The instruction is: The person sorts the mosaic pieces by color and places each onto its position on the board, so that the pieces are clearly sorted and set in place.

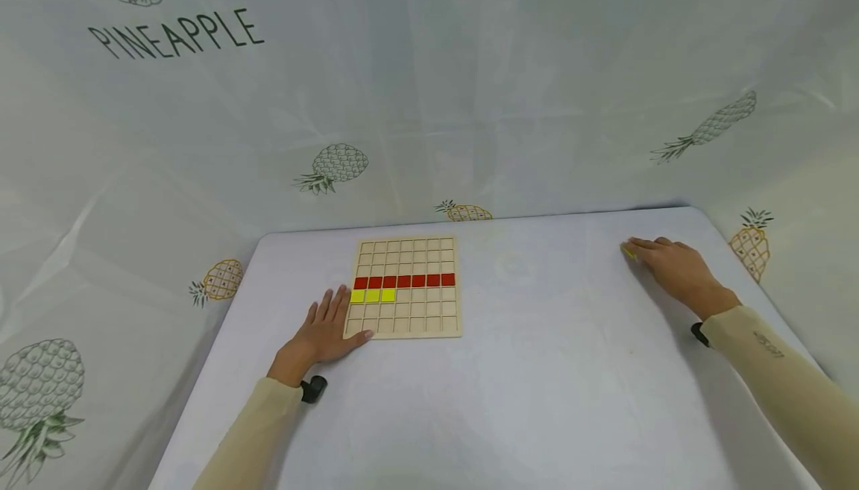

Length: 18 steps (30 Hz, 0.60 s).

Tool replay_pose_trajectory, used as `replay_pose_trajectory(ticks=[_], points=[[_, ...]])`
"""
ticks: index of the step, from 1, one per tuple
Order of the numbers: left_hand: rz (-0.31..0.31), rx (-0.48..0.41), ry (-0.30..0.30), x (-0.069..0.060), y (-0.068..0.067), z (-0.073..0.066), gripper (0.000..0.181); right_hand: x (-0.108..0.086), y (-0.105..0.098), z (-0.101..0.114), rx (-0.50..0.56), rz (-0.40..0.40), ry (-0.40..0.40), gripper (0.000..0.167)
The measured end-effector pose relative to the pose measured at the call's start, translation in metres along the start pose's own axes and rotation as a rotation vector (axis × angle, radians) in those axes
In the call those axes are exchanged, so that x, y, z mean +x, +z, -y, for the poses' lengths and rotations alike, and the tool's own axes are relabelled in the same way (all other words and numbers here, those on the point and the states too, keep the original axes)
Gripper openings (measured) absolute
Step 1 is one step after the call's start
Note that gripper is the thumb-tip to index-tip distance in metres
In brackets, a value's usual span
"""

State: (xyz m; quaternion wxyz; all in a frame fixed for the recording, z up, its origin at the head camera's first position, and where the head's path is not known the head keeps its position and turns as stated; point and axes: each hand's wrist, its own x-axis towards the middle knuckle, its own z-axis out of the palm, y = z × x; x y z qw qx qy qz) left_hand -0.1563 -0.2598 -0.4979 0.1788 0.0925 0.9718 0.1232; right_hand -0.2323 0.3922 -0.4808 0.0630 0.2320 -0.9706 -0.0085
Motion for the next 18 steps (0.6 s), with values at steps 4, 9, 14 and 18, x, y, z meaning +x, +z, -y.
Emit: replay_pose_trajectory(ticks=[4,9,14,18], points=[[0.022,0.007,-0.017,-0.005,-0.008,-0.009,0.105,0.004,-0.001,0.001,-0.007,-0.003,-0.021,0.041],[-0.003,-0.013,0.003,-0.003,-0.005,-0.004,0.11,0.009,0.0,0.002,-0.014,-0.034,-0.039,0.035],[-0.027,-0.025,0.019,0.0,0.004,0.004,0.115,0.01,0.001,0.004,-0.027,-0.078,-0.058,0.032],[-0.034,-0.016,0.018,0.003,0.007,0.007,0.114,0.011,0.003,0.014,-0.032,-0.123,-0.079,0.033]])
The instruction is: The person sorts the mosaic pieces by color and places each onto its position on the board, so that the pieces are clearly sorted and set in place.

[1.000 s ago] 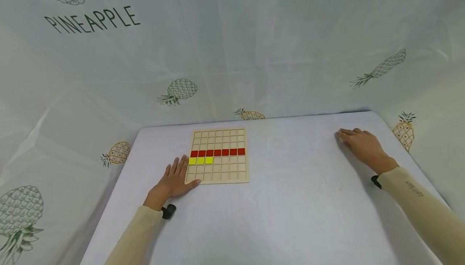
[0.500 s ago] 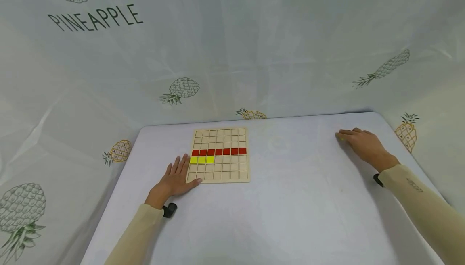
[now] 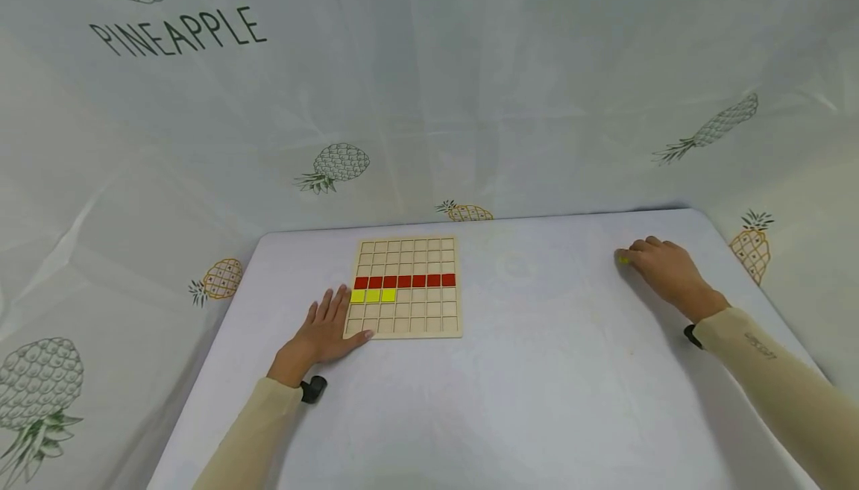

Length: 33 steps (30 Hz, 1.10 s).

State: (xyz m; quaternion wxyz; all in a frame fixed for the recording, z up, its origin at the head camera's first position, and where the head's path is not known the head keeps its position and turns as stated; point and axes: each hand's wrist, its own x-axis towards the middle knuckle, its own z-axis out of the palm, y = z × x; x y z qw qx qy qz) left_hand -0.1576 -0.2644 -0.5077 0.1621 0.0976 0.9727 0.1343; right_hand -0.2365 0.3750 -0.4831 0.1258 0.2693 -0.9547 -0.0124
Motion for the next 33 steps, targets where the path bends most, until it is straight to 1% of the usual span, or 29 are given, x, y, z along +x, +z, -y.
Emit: replay_pose_trajectory(ticks=[1,4,10,17,23,27,33], points=[[0.002,0.012,-0.003,0.001,0.001,0.001,0.113,0.001,0.0,0.004,0.0,-0.015,-0.01,0.034],[-0.004,0.012,-0.002,0.003,0.003,0.003,0.113,0.009,-0.001,0.018,0.006,-0.061,-0.046,0.04],[0.001,0.021,-0.012,0.004,0.004,0.005,0.11,0.032,-0.008,0.057,0.007,-0.147,-0.13,0.045],[0.012,0.002,-0.009,-0.002,-0.002,-0.001,0.114,0.06,-0.012,0.103,0.05,-0.215,-0.205,0.045],[0.045,0.027,-0.027,-0.004,-0.008,-0.008,0.11,0.078,-0.009,0.135,0.06,-0.233,-0.26,0.044],[0.031,0.009,-0.024,-0.004,-0.008,-0.007,0.112,0.087,-0.009,0.153,0.072,-0.238,-0.283,0.045],[0.014,0.016,-0.019,-0.001,-0.002,-0.003,0.112,0.101,-0.012,0.178,0.077,-0.237,-0.318,0.043]])
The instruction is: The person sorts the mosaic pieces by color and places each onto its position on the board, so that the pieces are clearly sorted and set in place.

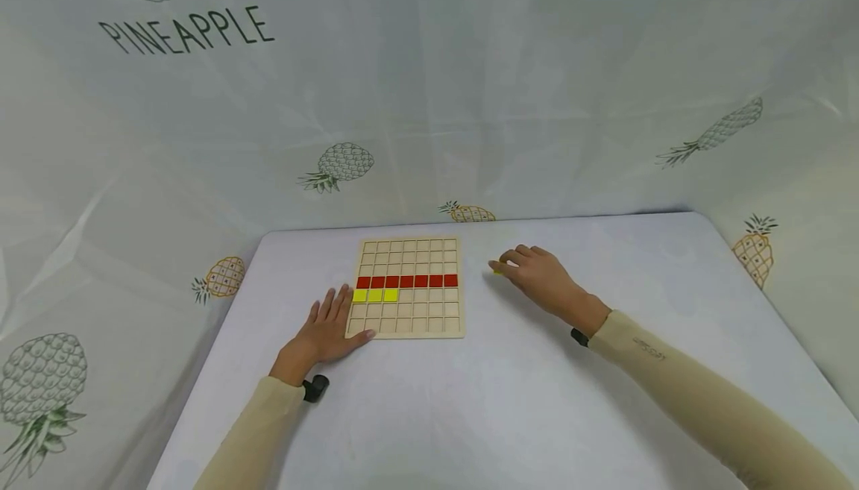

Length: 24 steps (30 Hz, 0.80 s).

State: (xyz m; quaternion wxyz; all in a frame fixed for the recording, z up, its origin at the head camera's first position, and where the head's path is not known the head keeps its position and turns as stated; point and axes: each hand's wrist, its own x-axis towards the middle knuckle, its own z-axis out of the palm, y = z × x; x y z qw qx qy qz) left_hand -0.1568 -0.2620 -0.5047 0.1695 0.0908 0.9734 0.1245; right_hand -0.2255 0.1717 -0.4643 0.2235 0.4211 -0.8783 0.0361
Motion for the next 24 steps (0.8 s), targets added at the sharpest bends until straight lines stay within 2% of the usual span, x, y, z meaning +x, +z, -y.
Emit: replay_pose_trajectory(ticks=[12,24], points=[[-0.009,-0.008,-0.003,0.002,0.002,0.002,0.108,0.029,0.003,0.031,-0.035,0.076,-0.047,0.044],[-0.002,-0.003,-0.005,0.0,0.001,0.001,0.107,0.057,0.018,0.061,-0.022,0.028,-0.128,0.04]])
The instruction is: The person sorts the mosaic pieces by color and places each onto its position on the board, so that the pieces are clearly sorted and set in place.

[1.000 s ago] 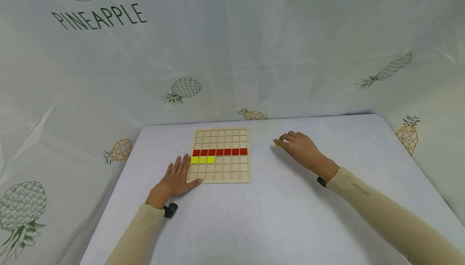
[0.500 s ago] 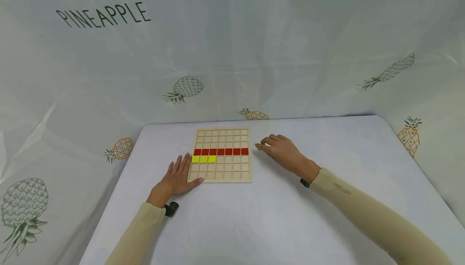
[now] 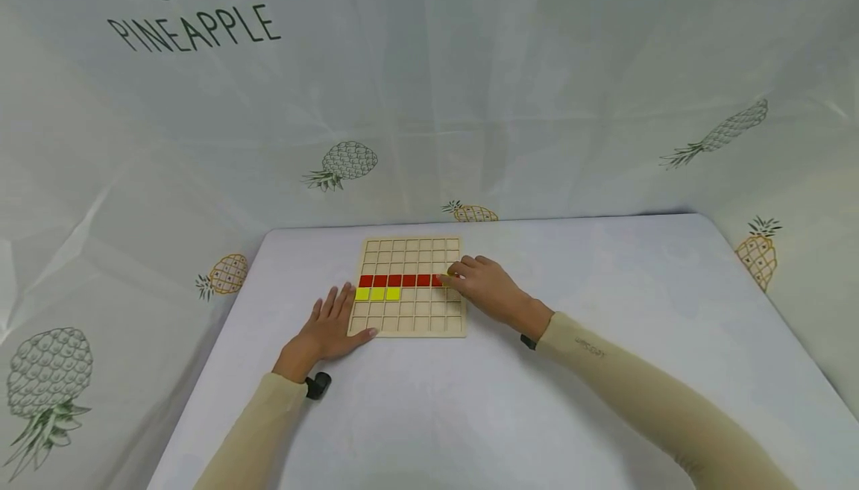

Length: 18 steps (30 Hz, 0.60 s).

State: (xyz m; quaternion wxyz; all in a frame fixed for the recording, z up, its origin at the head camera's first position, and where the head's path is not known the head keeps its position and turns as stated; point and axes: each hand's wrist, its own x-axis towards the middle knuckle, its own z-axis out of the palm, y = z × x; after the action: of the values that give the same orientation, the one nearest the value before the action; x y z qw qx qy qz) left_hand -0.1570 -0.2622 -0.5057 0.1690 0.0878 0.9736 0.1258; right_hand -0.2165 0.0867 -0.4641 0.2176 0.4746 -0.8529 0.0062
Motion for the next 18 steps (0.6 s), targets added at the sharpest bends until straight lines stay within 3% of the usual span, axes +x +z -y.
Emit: replay_pose_trajectory(ticks=[10,18], points=[[0.004,0.009,-0.006,-0.001,0.0,-0.002,0.107,0.024,0.015,0.021,0.004,0.021,-0.02,0.038],[0.007,0.0,-0.001,-0.001,-0.001,-0.001,0.106,0.042,0.021,0.036,-0.013,0.109,0.007,0.039]])
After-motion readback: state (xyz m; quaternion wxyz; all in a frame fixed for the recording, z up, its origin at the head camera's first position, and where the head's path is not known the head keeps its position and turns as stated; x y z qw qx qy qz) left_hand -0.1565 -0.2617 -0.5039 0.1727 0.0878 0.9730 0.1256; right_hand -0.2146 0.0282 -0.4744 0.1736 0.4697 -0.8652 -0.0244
